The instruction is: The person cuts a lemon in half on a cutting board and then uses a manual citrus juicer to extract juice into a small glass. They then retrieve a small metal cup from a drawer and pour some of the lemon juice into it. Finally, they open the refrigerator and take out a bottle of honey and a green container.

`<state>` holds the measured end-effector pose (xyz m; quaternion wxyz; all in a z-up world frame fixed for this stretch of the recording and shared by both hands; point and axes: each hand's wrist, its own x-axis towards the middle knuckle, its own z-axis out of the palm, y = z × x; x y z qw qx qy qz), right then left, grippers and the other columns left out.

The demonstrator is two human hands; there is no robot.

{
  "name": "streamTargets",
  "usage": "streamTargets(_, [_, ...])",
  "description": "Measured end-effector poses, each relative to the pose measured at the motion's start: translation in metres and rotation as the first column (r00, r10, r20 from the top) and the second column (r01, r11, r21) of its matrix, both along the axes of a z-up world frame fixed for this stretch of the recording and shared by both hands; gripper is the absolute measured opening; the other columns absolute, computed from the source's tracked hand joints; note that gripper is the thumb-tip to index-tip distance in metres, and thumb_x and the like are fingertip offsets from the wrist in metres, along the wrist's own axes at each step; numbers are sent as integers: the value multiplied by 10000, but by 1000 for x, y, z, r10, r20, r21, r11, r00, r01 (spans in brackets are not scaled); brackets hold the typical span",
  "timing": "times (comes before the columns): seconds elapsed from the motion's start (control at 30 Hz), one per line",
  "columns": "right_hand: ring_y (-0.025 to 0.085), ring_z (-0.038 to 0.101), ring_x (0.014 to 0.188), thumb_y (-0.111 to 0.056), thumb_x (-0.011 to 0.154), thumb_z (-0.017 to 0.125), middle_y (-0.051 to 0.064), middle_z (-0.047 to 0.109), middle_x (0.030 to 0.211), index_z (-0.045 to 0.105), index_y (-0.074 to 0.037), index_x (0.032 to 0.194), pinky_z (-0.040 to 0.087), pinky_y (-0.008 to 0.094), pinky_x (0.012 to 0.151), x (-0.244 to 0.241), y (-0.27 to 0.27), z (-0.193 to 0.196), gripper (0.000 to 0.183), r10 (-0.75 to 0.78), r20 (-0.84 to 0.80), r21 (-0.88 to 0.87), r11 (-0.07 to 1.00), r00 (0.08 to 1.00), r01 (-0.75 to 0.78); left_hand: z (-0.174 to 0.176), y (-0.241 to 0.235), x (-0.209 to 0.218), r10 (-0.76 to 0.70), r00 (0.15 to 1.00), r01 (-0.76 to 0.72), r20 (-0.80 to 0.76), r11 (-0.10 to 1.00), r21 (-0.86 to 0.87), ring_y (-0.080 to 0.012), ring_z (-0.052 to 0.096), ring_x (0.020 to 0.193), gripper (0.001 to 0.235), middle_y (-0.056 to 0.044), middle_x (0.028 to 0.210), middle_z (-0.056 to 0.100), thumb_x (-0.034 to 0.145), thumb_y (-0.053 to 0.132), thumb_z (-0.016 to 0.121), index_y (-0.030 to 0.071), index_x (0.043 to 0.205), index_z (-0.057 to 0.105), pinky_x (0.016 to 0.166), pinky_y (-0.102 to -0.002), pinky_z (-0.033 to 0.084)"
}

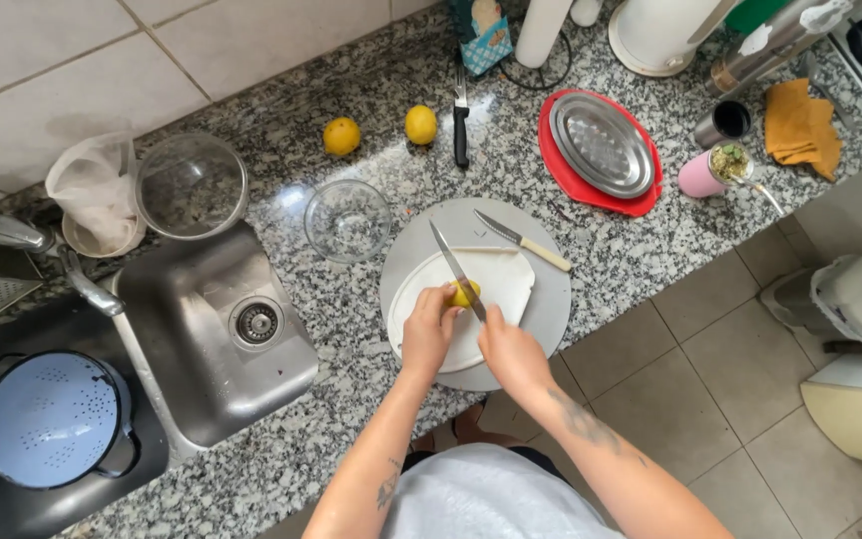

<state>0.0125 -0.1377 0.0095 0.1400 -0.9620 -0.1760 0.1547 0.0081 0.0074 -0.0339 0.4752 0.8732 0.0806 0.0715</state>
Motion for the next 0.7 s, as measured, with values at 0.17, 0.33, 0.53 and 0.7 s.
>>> streamTargets(0.17, [240, 651, 484, -141, 904, 433, 132, 599, 538, 452, 66, 1134, 539, 319, 401, -26, -22, 9, 311, 58, -44, -131, 989, 997, -63, -5, -3, 4, 9, 1000, -9, -4, 1000, 1, -241, 650, 959, 256, -31, 1013, 611, 834, 188, 660, 138, 1073, 583, 833, -346, 553])
streamTargets(0.33, [258, 648, 507, -141, 905, 472, 160, 608, 564, 464, 80, 1137, 542, 349, 407, 21, 17, -3, 320, 77, 60, -100, 993, 995, -70, -12, -4, 6, 15, 1000, -16, 15, 998, 57, -237, 646, 961, 272, -30, 1024, 604, 840, 198, 650, 136, 1093, 570, 823, -351, 555])
streamTargets(0.53, [271, 654, 500, -137, 884, 464, 146, 599, 545, 498, 42, 1066, 525, 339, 379, -14, -17, 14, 257, 99, -13, -151, 984, 995, -99, -9, -2, 10, 24, 1000, -24, -3, 999, 23, -246, 657, 921, 252, -30, 968, 610, 836, 193, 653, 146, 1072, 581, 797, -367, 562])
streamTargets(0.7, [262, 652, 516, -121, 875, 484, 145, 598, 562, 467, 56, 1112, 542, 347, 413, 5, 6, -51, 296, 81, 76, -140, 988, 994, -70, -30, -5, 1, 11, 1000, -14, 25, 994, 105, -201, 648, 931, 277, 22, 962, 585, 827, 266, 650, 192, 1081, 568, 784, -341, 556])
